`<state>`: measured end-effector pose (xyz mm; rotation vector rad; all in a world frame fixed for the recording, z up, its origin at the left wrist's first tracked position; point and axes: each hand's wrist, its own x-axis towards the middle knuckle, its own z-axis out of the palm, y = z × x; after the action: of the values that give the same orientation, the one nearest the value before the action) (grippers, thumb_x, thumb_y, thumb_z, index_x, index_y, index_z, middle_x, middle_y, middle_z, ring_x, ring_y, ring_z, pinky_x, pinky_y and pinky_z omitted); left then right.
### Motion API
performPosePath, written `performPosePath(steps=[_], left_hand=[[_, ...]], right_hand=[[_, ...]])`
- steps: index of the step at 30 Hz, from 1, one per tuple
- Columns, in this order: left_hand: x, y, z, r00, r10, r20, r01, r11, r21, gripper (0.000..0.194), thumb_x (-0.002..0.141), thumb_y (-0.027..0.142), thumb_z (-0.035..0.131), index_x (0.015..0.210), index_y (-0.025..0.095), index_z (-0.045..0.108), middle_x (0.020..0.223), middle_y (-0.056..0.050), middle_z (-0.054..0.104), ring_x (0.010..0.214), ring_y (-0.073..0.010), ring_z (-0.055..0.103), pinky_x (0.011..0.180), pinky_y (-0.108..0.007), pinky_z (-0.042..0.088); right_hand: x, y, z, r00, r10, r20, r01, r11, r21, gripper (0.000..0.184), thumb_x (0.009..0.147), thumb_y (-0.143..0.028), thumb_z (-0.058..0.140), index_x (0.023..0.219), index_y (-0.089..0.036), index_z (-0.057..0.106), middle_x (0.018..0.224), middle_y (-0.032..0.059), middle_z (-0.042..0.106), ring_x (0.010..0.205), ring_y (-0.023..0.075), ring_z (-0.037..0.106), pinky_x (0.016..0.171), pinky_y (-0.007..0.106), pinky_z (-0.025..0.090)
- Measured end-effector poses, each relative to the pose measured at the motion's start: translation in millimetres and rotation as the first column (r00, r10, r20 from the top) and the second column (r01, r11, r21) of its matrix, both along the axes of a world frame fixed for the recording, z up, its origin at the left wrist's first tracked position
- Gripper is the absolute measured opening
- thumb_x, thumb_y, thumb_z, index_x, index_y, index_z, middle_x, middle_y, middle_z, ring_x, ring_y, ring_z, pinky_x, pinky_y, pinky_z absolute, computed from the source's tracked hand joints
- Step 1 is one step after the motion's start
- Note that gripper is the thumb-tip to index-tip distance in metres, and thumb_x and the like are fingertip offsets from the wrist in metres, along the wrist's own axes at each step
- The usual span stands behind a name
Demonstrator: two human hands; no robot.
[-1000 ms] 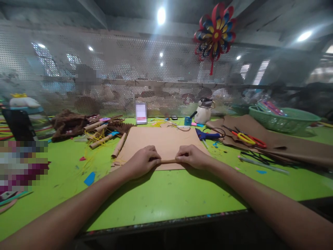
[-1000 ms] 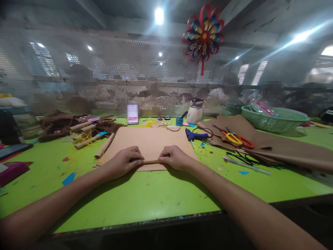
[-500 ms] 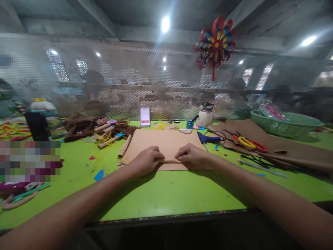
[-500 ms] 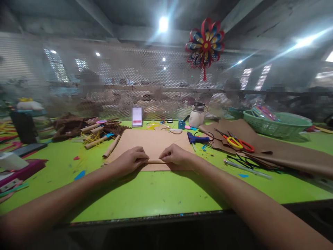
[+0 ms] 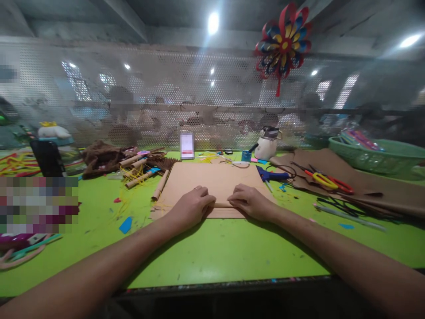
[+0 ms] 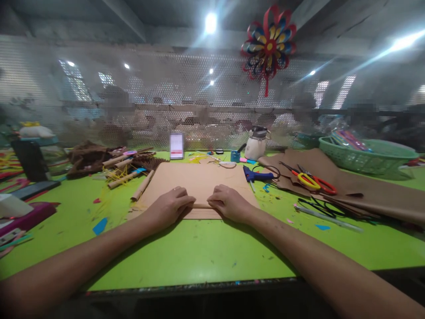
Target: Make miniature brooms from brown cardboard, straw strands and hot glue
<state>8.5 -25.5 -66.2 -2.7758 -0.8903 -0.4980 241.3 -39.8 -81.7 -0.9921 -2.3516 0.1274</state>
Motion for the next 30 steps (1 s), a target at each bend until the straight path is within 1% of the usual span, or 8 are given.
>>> performPosePath(steps=[7,10,13,16,18,24,28,30], left_hand=[[0,-7,4.9,0.999,-0.035,-0.039,0.037,0.998,0.048,0.027,0.091,0.025,0.038,0.09,0.018,0.064,0.078,-0.006,0.054,0.075,-0.0172,0.047,0.066,-0.029,0.037],[0,-6,5.4,0.999,-0.044,-0.028,0.045,0.999,0.027,0.024,0.09,0.029,0.044,0.092,0.018,0.065,0.08,-0.007,0.055,0.077,-0.0175,0.048,0.067,-0.029,0.039],[0,0,1.1,0.999,-0.031,0.021,0.031,0.999,0.012,0.023,0.089,0.028,0.045,0.089,0.018,0.066,0.08,-0.006,0.055,0.076,-0.0169,0.049,0.065,-0.027,0.039],[0,6,-3.4,0.997,-0.035,0.069,0.034,0.999,0.023,0.026,0.09,0.025,0.043,0.085,0.018,0.067,0.082,-0.007,0.055,0.077,-0.0165,0.049,0.065,-0.027,0.039],[1,7,-4.5,0.995,-0.049,0.087,0.047,0.998,0.03,0.026,0.09,0.025,0.043,0.083,0.018,0.068,0.083,-0.007,0.054,0.077,-0.0165,0.048,0.065,-0.027,0.039],[1,8,-4.1,0.994,-0.062,0.094,0.061,0.998,0.016,0.029,0.09,0.025,0.041,0.081,0.017,0.067,0.08,-0.007,0.055,0.077,-0.0169,0.048,0.066,-0.028,0.039],[1,10,-5.6,0.993,-0.065,0.098,0.064,0.998,0.012,0.029,0.091,0.026,0.04,0.083,0.017,0.067,0.08,-0.007,0.055,0.076,-0.0163,0.048,0.065,-0.027,0.04],[1,11,-5.8,0.992,-0.07,0.101,0.069,0.998,0.006,0.03,0.091,0.026,0.04,0.084,0.017,0.067,0.08,-0.007,0.055,0.076,-0.0162,0.048,0.065,-0.027,0.04]], right_hand=[[-3,-3,2.2,0.992,-0.032,0.123,0.028,0.999,0.041,0.027,0.09,-0.023,0.046,0.077,-0.016,0.069,0.069,0.0031,0.05,0.062,0.0116,0.045,0.057,0.022,0.033],[2,-6,6.8,0.986,-0.038,0.161,0.032,0.999,0.034,0.028,0.091,-0.026,0.044,0.08,-0.016,0.068,0.07,0.0035,0.05,0.065,0.0124,0.046,0.059,0.023,0.034],[15,-11,10.6,0.98,-0.049,0.192,0.046,0.999,0.018,0.027,0.091,-0.03,0.045,0.087,-0.015,0.067,0.076,0.006,0.052,0.074,0.0149,0.048,0.064,0.024,0.036],[32,-17,9.9,0.977,-0.082,0.195,0.081,0.997,0.015,0.027,0.09,-0.031,0.047,0.087,-0.013,0.066,0.081,0.0084,0.054,0.079,0.0166,0.049,0.068,0.026,0.038],[39,-21,7.2,0.978,-0.109,0.18,0.107,0.994,0.017,0.027,0.09,-0.03,0.046,0.085,-0.013,0.066,0.08,0.0083,0.053,0.077,0.0167,0.049,0.068,0.027,0.038],[46,-24,3.4,0.982,-0.124,0.145,0.126,0.992,-0.002,0.029,0.092,-0.03,0.044,0.086,-0.014,0.068,0.075,0.0068,0.053,0.074,0.0165,0.047,0.066,0.027,0.037],[37,-19,9.7,0.975,-0.158,0.159,0.144,0.985,0.095,0.023,0.084,-0.034,0.057,0.091,-0.014,0.067,0.082,0.0088,0.056,0.085,0.02,0.045,0.073,0.032,0.037],[29,-15,12.8,0.963,-0.156,0.218,0.126,0.981,0.144,0.022,0.083,-0.035,0.059,0.086,-0.014,0.066,0.081,0.0086,0.056,0.084,0.0201,0.045,0.072,0.032,0.036]])
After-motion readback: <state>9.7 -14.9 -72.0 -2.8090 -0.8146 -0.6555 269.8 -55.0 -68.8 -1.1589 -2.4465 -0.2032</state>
